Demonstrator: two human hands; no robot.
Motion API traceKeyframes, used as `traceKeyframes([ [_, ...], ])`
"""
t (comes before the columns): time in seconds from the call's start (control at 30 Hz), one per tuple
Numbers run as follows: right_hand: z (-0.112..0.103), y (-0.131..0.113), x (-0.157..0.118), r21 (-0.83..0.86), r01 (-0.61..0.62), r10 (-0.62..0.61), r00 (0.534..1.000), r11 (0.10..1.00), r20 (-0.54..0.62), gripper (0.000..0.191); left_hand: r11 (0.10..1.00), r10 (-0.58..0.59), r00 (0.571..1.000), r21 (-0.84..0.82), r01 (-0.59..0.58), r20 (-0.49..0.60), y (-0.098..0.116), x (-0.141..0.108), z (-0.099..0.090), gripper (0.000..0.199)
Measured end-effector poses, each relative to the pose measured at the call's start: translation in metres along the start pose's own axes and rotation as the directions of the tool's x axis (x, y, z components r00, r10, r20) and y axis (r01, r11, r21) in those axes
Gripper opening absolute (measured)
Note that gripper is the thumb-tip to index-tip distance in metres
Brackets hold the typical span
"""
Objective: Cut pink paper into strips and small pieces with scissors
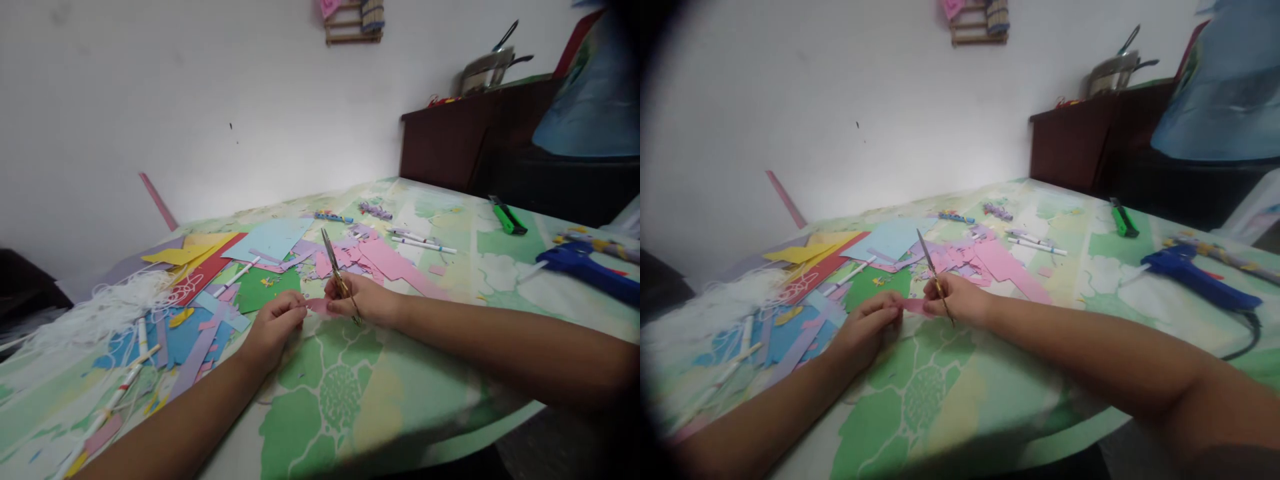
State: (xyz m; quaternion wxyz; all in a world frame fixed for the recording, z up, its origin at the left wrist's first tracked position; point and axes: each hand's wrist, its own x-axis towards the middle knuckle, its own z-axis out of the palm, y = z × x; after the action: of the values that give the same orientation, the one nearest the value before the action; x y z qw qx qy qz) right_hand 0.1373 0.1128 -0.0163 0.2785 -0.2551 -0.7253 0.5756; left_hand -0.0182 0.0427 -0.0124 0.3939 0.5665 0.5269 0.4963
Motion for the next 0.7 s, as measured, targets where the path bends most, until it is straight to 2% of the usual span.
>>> traceKeyframes([
  [0.07,-0.003,0.002,0.001,-0.134,0.019,-0.027,0.998,0.991,-0.062,0.015,0.993,0.018,1.0,0.115,-0.016,-0.011,0.0,0.001,0.0,0.019],
  [0.13,-0.012,0.0,0.003,-0.415,0.02,-0.099,0.98,0.91,-0.171,0.014,0.973,0.032,0.999,0.23,-0.03,-0.007,-0.001,0.003,0.0,0.024],
  [0.17,-0.018,-0.002,0.006,-0.589,-0.008,-0.152,0.963,0.808,-0.221,0.015,0.961,0.051,0.999,0.271,-0.047,-0.005,-0.001,0.004,0.001,0.026],
  [0.2,-0.026,-0.005,0.008,-0.765,-0.061,-0.238,0.932,0.641,-0.274,0.015,0.95,0.072,0.997,0.304,-0.069,0.002,0.0,0.004,0.002,0.027],
  [0.23,-0.033,-0.008,0.012,-0.812,-0.099,-0.283,0.908,0.575,-0.31,0.013,0.944,0.092,0.996,0.318,-0.088,0.003,0.001,0.004,0.004,0.026],
  [0.33,-0.055,-0.017,0.025,-0.865,-0.182,-0.356,0.857,0.468,-0.373,0.013,0.874,0.187,0.978,0.441,-0.206,0.087,0.006,0.0,0.009,0.023],
  [0.47,-0.075,-0.016,0.033,-0.845,-0.329,-0.364,0.792,0.422,-0.49,0.032,0.572,0.295,0.891,0.683,-0.453,0.345,0.011,-0.008,0.014,0.022],
  [0.53,-0.086,-0.013,0.028,-0.819,-0.39,-0.339,0.77,0.42,-0.541,0.044,0.48,0.31,0.86,0.714,-0.51,0.405,0.011,-0.01,0.014,0.022],
  [0.57,-0.093,-0.012,0.024,-0.803,-0.434,-0.305,0.764,0.408,-0.568,0.051,0.45,0.314,0.85,0.722,-0.526,0.423,0.011,-0.01,0.014,0.023],
  [0.6,-0.102,-0.011,0.019,-0.748,-0.565,-0.147,0.755,0.348,-0.639,0.057,0.427,0.315,0.843,0.728,-0.536,0.436,0.011,-0.01,0.014,0.024],
  [0.7,-0.126,-0.008,0.004,-0.693,-0.66,0.069,0.736,0.29,-0.673,0.062,0.384,0.315,0.832,0.741,-0.551,0.456,0.01,-0.009,0.014,0.026],
])
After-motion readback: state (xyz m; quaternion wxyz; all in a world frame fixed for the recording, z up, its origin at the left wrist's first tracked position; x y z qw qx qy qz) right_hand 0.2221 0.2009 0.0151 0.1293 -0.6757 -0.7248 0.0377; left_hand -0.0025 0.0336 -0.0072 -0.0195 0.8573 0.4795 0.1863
